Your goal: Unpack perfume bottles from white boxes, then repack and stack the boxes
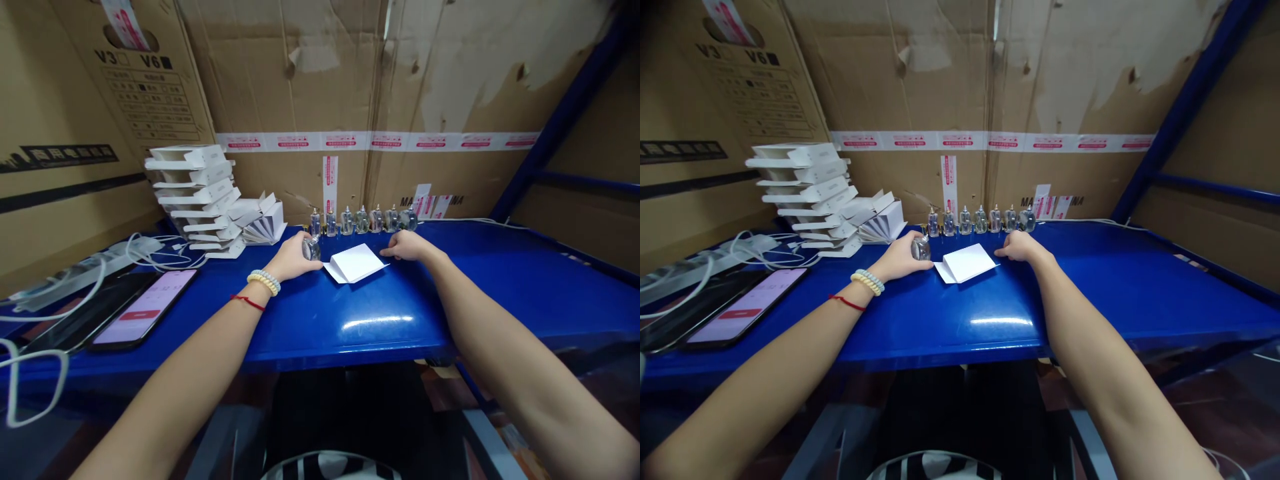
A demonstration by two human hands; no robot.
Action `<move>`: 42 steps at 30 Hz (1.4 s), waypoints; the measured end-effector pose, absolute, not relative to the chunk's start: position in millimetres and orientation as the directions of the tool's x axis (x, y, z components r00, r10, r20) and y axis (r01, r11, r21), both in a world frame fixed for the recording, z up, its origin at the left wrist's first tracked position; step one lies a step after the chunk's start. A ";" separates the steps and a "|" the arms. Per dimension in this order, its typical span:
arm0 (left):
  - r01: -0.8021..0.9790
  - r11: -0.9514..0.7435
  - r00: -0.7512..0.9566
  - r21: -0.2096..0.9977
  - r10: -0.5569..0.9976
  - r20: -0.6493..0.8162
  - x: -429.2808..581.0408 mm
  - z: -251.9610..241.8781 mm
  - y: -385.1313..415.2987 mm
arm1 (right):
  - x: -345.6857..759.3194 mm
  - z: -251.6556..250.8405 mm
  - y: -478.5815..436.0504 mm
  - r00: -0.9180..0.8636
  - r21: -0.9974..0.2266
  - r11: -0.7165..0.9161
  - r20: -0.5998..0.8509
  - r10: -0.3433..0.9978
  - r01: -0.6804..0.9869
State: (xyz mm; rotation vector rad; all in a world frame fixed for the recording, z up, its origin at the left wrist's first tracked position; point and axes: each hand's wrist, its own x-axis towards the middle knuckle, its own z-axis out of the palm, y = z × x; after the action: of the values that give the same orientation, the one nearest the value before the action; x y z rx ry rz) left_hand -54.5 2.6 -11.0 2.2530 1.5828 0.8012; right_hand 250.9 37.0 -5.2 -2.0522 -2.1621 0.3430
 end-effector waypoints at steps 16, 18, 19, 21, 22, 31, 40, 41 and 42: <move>0.851 -0.231 0.054 0.471 0.932 0.359 -62.9 -10.7 10.6 | 247.1 8.4 26.7 -0.117 -0.297 0.133 0.073 0.991 0.945; 0.853 -0.236 0.065 0.464 0.932 0.356 -65.0 -9.9 12.0 | 246.7 6.0 27.3 -0.141 -0.270 0.140 0.018 0.990 0.953; 0.855 -0.242 0.071 0.459 0.931 0.358 -65.8 -9.8 12.6 | 247.1 4.3 28.3 -0.149 -0.258 0.141 -0.009 0.989 0.956; 0.861 -0.241 0.072 0.448 0.930 0.361 -67.0 -10.4 13.6 | 248.4 0.6 31.4 -0.162 -0.241 0.150 -0.032 0.986 0.959; 0.865 -0.232 0.066 0.446 0.932 0.357 -67.5 -10.8 13.8 | 249.0 -1.2 33.0 -0.161 -0.234 0.150 -0.027 0.987 0.961; 0.897 -0.221 0.099 0.382 0.944 0.314 -63.9 -6.8 14.1 | 265.1 -7.9 39.8 0.065 -0.280 -0.036 0.095 0.993 0.959; 0.918 -0.342 0.324 0.200 0.939 0.119 -20.6 4.7 50.0 | 279.6 -9.7 42.9 0.084 -0.370 -0.050 0.077 0.993 0.928; 0.911 -0.374 0.356 0.175 0.926 0.127 -12.2 6.1 55.3 | 280.0 -9.4 43.0 0.077 -0.378 -0.045 0.070 0.995 0.925; 0.901 -0.406 0.388 0.152 0.912 0.133 -3.0 7.7 60.5 | 280.3 -9.2 43.0 0.070 -0.386 -0.040 0.065 0.995 0.922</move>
State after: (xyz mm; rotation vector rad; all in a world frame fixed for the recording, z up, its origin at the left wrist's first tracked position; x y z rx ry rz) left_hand -3.0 60.5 7.7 2.5715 1.6816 0.3015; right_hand 280.3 43.0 -9.2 -2.0291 -1.9155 0.3167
